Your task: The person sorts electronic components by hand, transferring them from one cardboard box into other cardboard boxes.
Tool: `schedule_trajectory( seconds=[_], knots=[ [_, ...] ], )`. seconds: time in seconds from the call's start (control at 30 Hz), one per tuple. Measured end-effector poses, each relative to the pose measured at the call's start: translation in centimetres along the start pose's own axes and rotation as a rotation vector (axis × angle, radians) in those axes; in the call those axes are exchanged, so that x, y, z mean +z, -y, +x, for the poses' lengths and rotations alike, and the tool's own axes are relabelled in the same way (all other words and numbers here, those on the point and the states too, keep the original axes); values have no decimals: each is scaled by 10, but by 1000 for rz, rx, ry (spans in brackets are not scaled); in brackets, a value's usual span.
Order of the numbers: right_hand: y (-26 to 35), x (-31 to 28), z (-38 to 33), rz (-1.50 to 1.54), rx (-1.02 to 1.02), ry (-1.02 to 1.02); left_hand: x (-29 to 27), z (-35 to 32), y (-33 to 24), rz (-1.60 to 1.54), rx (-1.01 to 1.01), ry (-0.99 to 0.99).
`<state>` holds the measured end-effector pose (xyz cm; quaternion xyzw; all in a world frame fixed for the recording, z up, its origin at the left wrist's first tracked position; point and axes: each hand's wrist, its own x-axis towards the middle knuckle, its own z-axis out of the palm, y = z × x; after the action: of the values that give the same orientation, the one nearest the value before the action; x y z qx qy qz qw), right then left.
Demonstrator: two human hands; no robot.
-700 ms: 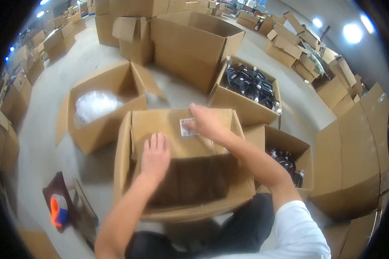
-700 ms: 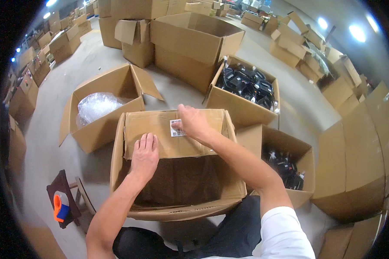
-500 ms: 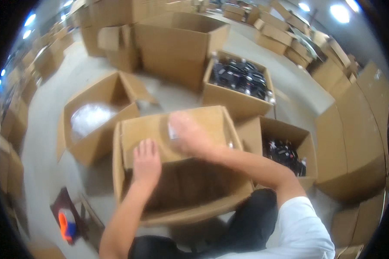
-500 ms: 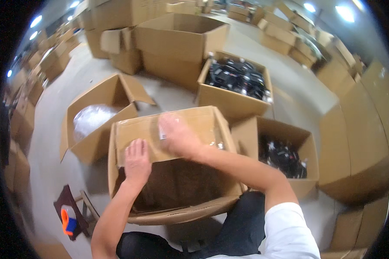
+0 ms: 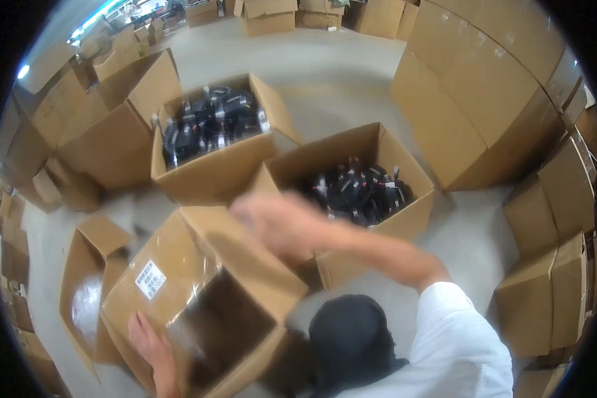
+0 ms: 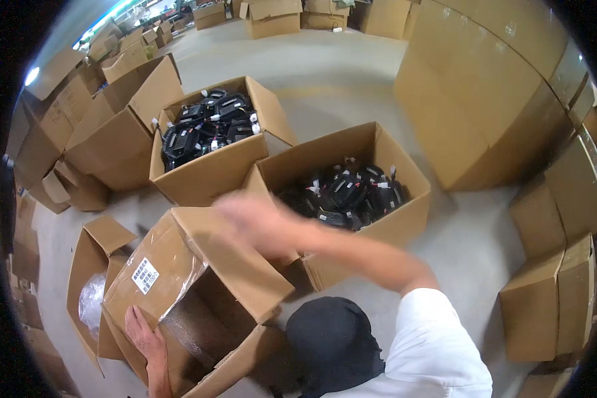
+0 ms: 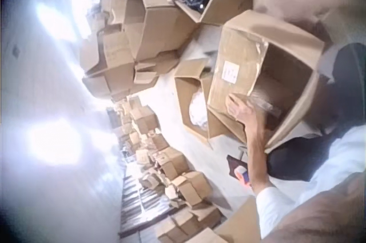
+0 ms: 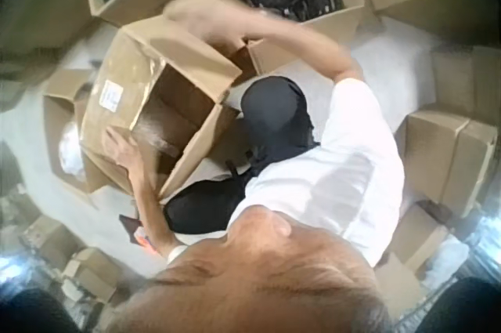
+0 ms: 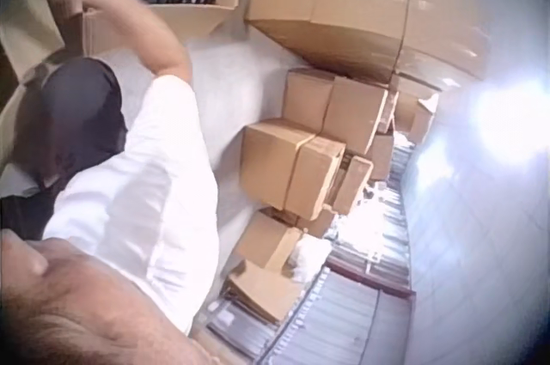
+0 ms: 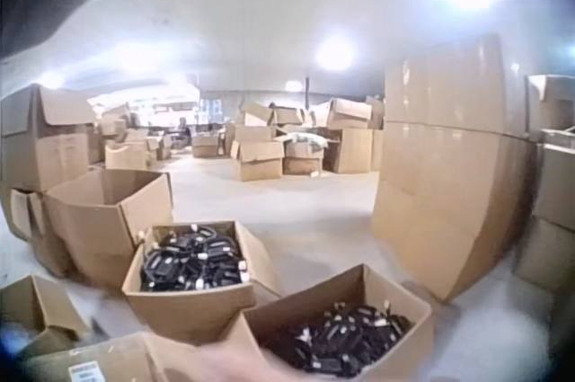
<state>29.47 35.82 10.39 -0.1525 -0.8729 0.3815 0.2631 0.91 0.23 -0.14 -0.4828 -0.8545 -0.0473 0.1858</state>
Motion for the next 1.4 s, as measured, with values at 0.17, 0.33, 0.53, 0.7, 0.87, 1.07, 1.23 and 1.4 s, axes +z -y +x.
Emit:
schedule_trajectory(
  seconds=[0.17, 0.33, 0.53, 0.7, 0.87, 1.07, 1.23, 1.4],
  knots=[
    [-229, -123, -52, -761, 819, -326, 19, -8, 12, 81, -27, 63],
    [-311, -118, -115, -313, 1198, -33, 13, 0, -1, 60, -43, 112],
    [-279, -121, -143, -454, 970, -322, -98, 47, -87, -136, -145, 220],
    [-144, -109, -82, -43, 604, -440, -118, 58, -136, -506, -18, 4],
    [57, -25, 9, 330, 323, -120, -136, 73, -165, -1072, -203, -203],
    [158, 100, 34, 585, 225, 110, -129, 59, -109, -866, -266, -665],
    [157, 173, 25, 782, 378, 106, -110, 33, -73, -880, -415, -595],
    [136, 198, 22, 881, 405, 158, -92, 34, -68, -860, -414, -568]
  ],
)
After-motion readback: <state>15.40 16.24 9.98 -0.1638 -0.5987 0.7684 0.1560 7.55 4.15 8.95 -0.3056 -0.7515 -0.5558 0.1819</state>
